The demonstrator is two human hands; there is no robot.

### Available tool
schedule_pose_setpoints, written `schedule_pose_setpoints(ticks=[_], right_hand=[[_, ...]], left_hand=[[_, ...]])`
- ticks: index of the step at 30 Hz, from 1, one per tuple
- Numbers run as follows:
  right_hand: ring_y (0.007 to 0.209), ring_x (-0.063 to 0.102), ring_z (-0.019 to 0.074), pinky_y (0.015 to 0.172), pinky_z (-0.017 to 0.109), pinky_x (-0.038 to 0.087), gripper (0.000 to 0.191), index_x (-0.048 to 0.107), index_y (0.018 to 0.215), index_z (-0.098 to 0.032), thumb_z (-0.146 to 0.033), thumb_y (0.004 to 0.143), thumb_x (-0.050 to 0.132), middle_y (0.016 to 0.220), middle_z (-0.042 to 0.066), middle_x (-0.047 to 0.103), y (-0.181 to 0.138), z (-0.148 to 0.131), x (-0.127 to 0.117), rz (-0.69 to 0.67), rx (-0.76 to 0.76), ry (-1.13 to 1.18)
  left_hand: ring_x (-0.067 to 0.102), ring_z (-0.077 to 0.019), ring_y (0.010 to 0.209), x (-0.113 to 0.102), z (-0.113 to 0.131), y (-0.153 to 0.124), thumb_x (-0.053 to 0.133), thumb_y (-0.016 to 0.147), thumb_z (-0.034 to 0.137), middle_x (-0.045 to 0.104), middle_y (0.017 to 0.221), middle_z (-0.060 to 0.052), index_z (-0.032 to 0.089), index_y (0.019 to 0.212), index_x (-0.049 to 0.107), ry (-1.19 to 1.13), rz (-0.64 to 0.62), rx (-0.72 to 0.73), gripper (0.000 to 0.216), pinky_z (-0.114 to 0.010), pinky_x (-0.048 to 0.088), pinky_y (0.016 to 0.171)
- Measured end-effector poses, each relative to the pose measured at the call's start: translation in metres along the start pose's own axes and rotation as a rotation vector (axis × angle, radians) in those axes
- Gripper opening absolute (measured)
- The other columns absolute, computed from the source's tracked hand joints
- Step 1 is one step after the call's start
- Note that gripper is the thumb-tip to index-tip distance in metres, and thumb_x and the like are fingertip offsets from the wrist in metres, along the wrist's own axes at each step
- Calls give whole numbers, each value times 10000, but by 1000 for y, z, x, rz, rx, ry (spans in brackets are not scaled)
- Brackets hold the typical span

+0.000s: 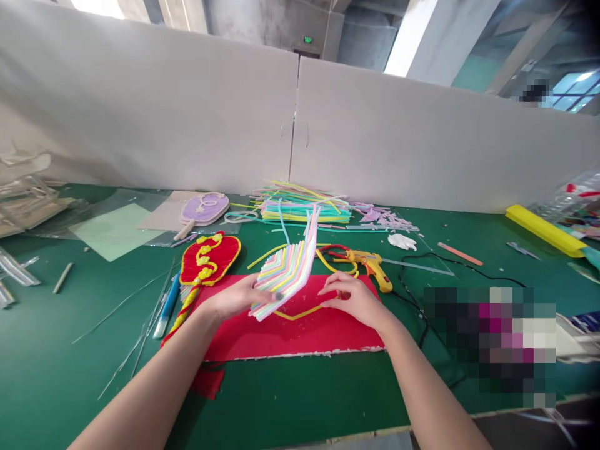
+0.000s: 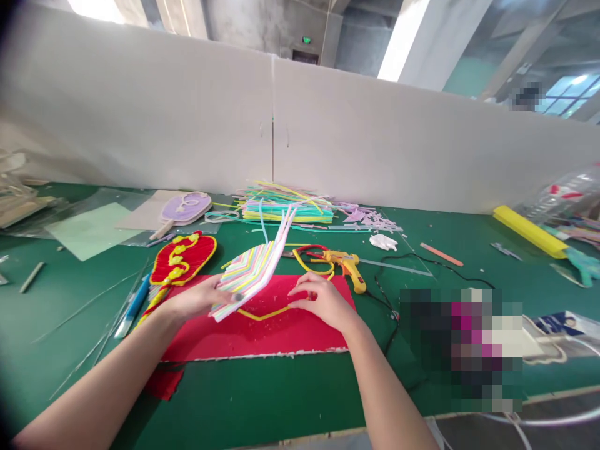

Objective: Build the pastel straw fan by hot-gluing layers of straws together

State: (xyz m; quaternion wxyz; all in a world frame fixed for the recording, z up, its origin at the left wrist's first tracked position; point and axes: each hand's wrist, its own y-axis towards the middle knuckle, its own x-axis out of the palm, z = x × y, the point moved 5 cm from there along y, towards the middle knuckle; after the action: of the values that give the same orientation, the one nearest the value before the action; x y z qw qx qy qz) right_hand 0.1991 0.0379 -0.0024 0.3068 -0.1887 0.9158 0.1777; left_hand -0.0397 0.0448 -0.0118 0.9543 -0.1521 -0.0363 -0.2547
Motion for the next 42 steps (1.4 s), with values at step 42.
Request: schedule_pose_setpoints(ticks=[42], right_hand=[[776,653,101,733,199,510,175,656,876,-197,-221,945,497,903,37,664,-35,-41,-10,50,-303,-255]], left_hand=[[650,-265,928,7,9,13,721,688,415,736,1013,-61,137,984,703,531,-87,-96,406,-314,493,781]])
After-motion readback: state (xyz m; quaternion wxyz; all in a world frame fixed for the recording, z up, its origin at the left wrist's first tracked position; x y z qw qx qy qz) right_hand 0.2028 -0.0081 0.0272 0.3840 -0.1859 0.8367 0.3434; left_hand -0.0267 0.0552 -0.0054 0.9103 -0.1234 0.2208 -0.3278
